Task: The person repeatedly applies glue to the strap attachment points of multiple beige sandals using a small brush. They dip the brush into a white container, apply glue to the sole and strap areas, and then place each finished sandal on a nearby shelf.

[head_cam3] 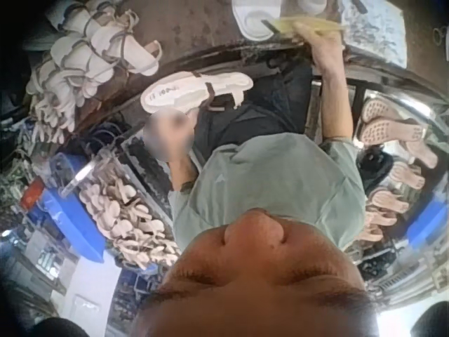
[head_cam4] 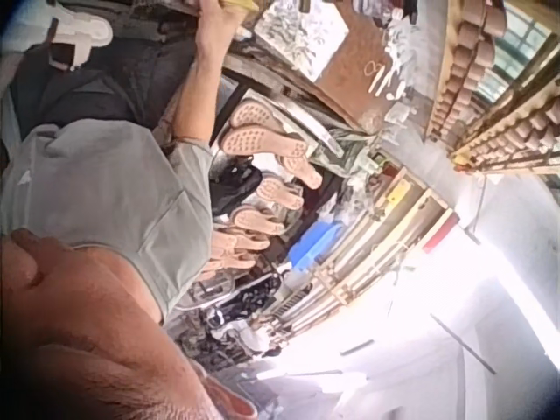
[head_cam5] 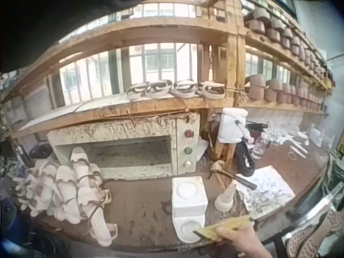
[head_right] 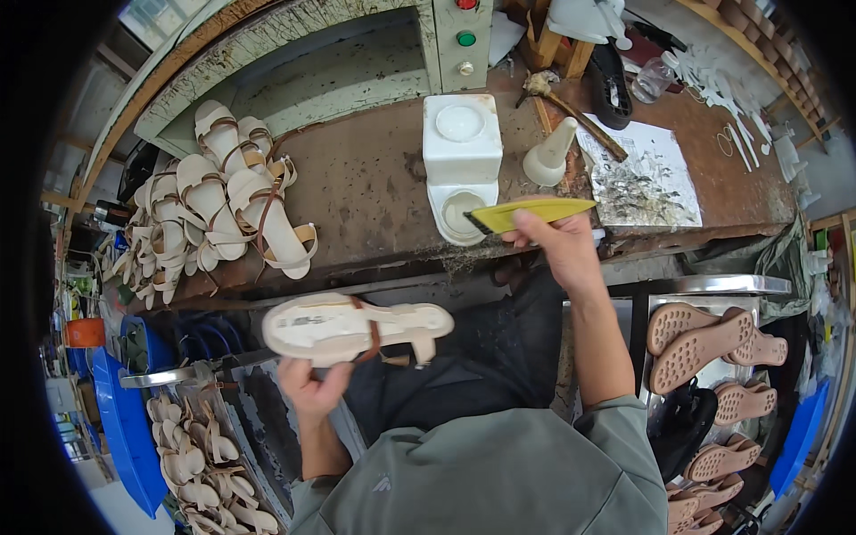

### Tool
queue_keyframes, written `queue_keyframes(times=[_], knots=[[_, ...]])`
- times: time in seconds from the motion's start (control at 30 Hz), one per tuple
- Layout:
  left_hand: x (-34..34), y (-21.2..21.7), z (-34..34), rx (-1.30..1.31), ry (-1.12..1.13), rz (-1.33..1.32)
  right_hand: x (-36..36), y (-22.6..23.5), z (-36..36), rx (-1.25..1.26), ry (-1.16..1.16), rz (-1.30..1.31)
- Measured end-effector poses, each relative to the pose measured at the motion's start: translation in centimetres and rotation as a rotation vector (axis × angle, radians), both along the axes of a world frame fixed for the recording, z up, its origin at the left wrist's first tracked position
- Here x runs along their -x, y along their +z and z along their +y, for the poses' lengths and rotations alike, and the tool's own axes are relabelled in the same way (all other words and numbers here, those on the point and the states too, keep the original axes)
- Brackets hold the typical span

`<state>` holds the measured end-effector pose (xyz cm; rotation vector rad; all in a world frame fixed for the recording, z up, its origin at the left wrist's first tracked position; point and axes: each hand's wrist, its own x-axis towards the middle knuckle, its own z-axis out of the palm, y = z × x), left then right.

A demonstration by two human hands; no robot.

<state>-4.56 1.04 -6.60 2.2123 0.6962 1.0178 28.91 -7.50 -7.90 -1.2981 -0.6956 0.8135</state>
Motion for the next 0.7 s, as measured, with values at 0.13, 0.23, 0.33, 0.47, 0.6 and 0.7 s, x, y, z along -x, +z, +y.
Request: queue_keyframes(times=[0.13,0.23,0.33,0.47,0.6,0.7], knots=[[-3.9,-1.7,-0.2,-0.048,-0.057,0.046,2.0,-1.1,1.7,0.150,0.001,-0.424],[-5.2,-3.0,0.0,-0.059,-0.062,0.059,2.1,-2.0,2.2,0.160,0.021,-0.444],[-6.0,-3.9,0.5,-0.077,-0.096,0.069,1.8,-3.4,2.7,0.183,0.061,-0.396],[-6.6,-4.5,1.0,-0.076,-0.109,0.069,1.5,-4.1,3.1,0.176,0.066,-0.347],[-6.9,-4.8,1.0,-0.085,-0.088,0.047,1.6,-2.5,3.3,0.199,-0.038,-0.232],[-7.1,-3.8,0.8,-0.103,-0.077,0.031,1.5,-1.8,2.8,0.277,-0.003,-0.222]])
